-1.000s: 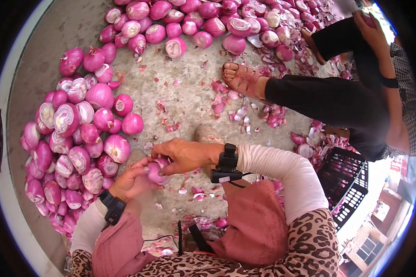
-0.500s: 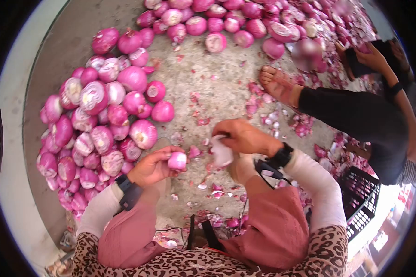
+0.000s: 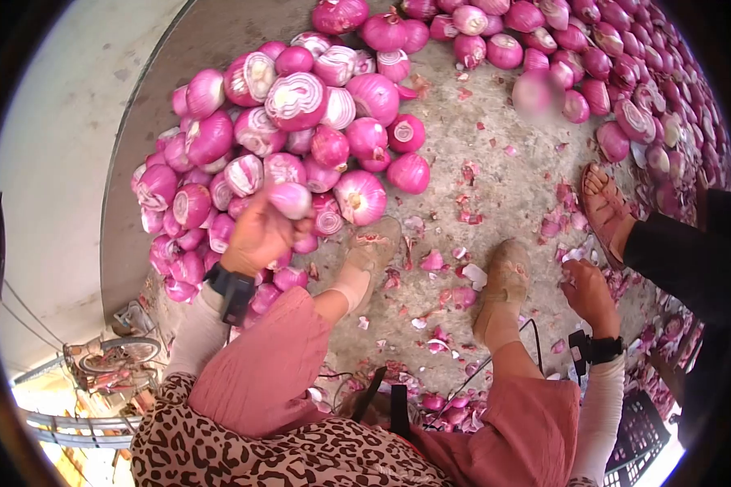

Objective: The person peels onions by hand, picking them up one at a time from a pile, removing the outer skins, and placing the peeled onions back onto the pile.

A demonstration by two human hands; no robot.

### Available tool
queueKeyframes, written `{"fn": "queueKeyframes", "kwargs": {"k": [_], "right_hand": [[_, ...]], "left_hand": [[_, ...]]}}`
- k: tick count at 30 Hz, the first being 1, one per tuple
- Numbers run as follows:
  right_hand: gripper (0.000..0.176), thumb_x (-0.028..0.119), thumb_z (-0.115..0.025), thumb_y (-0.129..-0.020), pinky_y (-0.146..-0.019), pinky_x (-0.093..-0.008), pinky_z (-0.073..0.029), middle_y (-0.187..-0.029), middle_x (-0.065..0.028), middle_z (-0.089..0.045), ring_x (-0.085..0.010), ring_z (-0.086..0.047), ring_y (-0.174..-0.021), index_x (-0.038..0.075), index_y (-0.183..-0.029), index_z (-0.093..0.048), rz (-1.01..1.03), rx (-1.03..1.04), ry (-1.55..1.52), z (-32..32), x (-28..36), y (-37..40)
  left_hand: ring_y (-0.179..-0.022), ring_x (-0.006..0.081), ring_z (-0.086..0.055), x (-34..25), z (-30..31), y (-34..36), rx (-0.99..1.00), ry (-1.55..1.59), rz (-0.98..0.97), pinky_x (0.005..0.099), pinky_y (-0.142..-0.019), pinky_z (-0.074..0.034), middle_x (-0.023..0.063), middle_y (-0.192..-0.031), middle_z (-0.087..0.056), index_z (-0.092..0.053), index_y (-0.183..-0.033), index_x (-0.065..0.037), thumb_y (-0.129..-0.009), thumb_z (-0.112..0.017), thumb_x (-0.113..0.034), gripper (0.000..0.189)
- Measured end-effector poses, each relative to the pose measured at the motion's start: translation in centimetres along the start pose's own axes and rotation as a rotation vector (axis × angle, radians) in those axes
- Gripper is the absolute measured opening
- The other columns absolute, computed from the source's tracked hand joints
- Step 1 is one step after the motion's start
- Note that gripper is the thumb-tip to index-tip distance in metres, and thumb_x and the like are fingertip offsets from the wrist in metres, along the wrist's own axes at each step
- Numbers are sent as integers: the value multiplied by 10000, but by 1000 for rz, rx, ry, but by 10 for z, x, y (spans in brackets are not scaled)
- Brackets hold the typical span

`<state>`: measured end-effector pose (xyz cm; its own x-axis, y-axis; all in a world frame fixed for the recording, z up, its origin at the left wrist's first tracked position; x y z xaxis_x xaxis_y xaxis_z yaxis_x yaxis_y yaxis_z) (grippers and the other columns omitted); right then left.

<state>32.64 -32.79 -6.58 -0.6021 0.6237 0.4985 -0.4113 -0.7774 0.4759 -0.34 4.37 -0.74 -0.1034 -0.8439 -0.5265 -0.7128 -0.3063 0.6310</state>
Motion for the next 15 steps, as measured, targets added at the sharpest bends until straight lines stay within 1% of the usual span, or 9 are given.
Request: {"fn": "queueKeyframes", "kwargs": {"k": [2,4,8,9,10,12,13,14,15], "right_hand": [[325,5,-653,-684,-733,-413,-468,-865,-184,-606,-363,-592,-832,-9,-1003,-590,22,-6,11,-2,5,-2],[325,8,-658,-694,-729,-411,-466,-861,-188,-600,-361,-587,-818,-11,-1011,-587,69,-13,-27,-1,15,-4],[319,7,-658,-703,-721,-412,-463,-849,-189,-596,-357,-584,-805,-11,-1012,-585,65,0,-43,-1,19,-9],[320,2,-656,-702,-717,-411,-463,-845,-186,-595,-355,-585,-801,-10,-1014,-585,57,2,-42,-2,18,-9],[321,-3,-654,-702,-713,-411,-462,-841,-183,-595,-353,-585,-798,-9,-1016,-585,46,4,-42,-3,17,-9],[321,-6,-654,-700,-709,-412,-462,-837,-183,-594,-354,-584,-792,-10,-1013,-585,51,6,-50,-3,18,-8],[320,-9,-655,-698,-706,-412,-463,-833,-183,-593,-354,-584,-787,-10,-1010,-584,57,5,-57,-3,19,-7],[320,-9,-655,-698,-706,-412,-463,-833,-183,-593,-354,-584,-787,-10,-1010,-584,54,11,-56,-3,19,-7],[319,-11,-655,-698,-702,-412,-463,-826,-182,-592,-352,-584,-782,-11,-1010,-583,70,5,-45,-3,22,-8]], "left_hand": [[-771,215,-592,-33,18,21,-144,55,-154,306,-630,-460,154,-932,-631,-501,-1162,-73,-896,-466,-569,563],[-735,226,-576,-60,36,36,-188,109,-279,311,-617,-446,152,-914,-628,-504,-1155,-80,-909,-463,-547,530],[-765,233,-562,-97,60,54,-247,142,-417,318,-626,-441,138,-950,-622,-521,-1121,-71,-924,-461,-501,477],[-781,229,-557,-101,66,54,-205,169,-427,321,-648,-442,131,-948,-622,-525,-1108,-51,-937,-481,-403,394],[-781,229,-557,-102,74,53,-208,169,-424,321,-648,-442,131,-948,-622,-525,-1108,-51,-937,-481,-403,394],[-798,234,-567,-106,89,51,-283,237,-499,333,-681,-451,140,-968,-623,-520,-1113,-38,-939,-493,-302,318],[-837,246,-582,-105,92,51,-331,216,-531,337,-705,-460,153,-991,-625,-524,-1091,-32,-935,-500,-240,261],[-837,246,-582,-101,91,50,-334,219,-527,337,-705,-460,153,-991,-625,-524,-1091,-32,-935,-500,-240,261],[-854,250,-587,-97,89,51,-425,230,-541,336,-702,-464,156,-1000,-625,-528,-1080,-30,-937,-502,-245,259]]}}
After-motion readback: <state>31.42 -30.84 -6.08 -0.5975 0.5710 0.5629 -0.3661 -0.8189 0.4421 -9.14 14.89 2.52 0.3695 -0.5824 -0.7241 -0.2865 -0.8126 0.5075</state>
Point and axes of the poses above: each hand's wrist, its own y-axis away from the middle knuckle, its own z-axis out of the back of the hand, x = y × z, the point moved 8 cm from there along -y, towards the middle knuckle
